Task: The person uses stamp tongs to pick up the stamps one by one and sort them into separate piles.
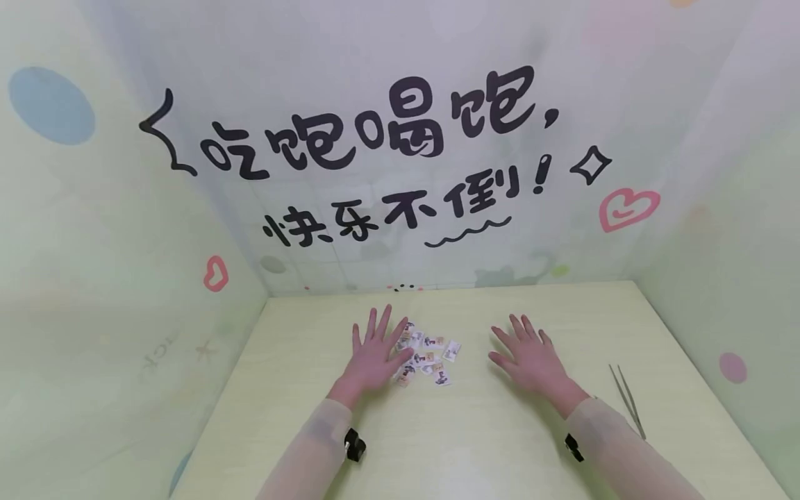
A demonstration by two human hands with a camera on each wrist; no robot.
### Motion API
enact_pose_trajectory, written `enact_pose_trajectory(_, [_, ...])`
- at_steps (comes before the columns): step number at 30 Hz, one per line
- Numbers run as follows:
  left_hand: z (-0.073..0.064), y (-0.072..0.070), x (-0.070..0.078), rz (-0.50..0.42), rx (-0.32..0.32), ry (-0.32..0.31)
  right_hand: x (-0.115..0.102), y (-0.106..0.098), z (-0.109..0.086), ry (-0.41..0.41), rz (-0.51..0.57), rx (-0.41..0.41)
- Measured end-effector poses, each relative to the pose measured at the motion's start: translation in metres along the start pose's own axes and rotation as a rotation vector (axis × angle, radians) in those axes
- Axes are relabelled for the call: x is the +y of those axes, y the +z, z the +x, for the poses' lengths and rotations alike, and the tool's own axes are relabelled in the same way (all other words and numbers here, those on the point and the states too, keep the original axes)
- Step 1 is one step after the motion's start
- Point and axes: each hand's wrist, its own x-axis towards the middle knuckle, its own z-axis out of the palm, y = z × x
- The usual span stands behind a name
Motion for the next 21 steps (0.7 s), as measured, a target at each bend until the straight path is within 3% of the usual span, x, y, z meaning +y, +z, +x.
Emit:
enact_pose_trajectory(4, [-0.004, -0.005, 0.005, -0.084, 0.023, 0.013, 0.003, -0.007, -0.003, -0.014, 0.054, -0.019])
enact_pose_trajectory(9, [-0.007, -0.008, 0.016, -0.221, 0.095, 0.031, 0.016, -0.018, -0.013, 0.020, 0.219, -0.021])
enact_pose_trajectory(16, [-0.011, -0.005, 0.034, -0.404, 0.153, -0.012, 0.045, -0.034, -0.034, 0.068, 0.349, 0.030])
enact_pose_trajectory(21, [-0.013, 0.002, 0.045, -0.421, 0.173, 0.001, 0.070, -0.045, -0.053, 0.114, 0.378, 0.052])
